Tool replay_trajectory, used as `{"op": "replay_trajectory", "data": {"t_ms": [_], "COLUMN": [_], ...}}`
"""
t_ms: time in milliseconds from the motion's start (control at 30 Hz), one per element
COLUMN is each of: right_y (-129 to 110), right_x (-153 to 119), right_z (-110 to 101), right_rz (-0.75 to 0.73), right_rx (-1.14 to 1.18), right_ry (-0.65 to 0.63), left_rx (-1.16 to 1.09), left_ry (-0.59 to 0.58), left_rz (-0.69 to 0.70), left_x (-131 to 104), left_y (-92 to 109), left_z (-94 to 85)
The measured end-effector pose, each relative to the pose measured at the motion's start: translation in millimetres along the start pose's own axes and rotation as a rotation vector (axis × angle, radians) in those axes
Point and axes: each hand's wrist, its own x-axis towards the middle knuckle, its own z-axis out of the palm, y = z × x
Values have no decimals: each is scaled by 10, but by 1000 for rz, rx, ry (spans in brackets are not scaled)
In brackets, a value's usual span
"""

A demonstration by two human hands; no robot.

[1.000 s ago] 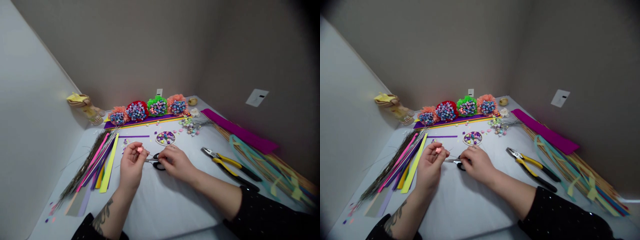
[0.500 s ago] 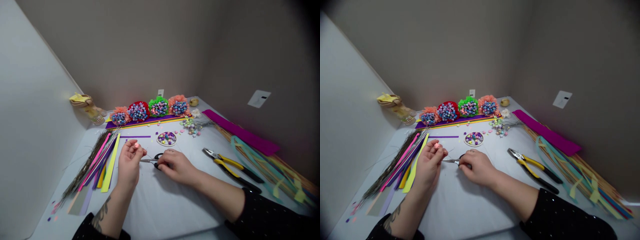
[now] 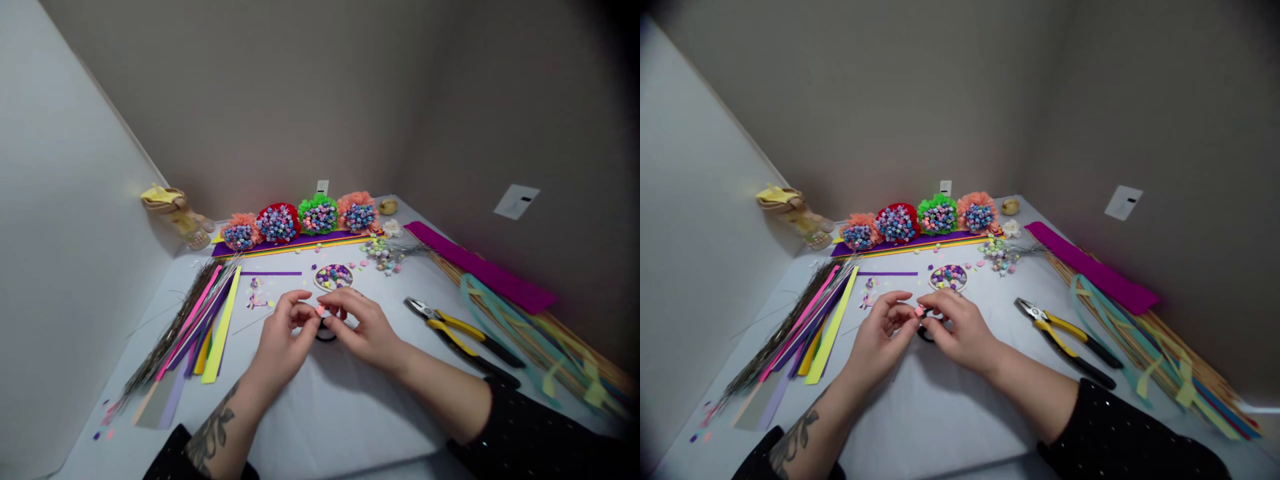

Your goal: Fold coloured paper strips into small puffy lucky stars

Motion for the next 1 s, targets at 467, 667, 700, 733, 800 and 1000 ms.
{"op": "replay_trajectory", "data": {"t_ms": [467, 667, 700, 733, 800, 1000], "right_y": [51, 86, 89, 91, 93, 95], "right_x": [19, 26, 28, 30, 36, 51], "right_z": [34, 31, 27, 22, 13, -11], "right_rz": [262, 160, 116, 67, -34, -191], "right_rx": [49, -39, -76, -114, -180, -306], "right_ry": [86, 50, 65, 78, 72, -12], "left_rx": [431, 528, 533, 536, 536, 553], "left_ry": [-18, -26, -20, -18, -26, -125], "left_rz": [139, 188, 190, 193, 195, 159], "left_x": [25, 36, 38, 38, 36, 28], "left_y": [-26, -24, -26, -28, -28, 4], "left_z": [-96, -102, -100, -97, -90, -78]}}
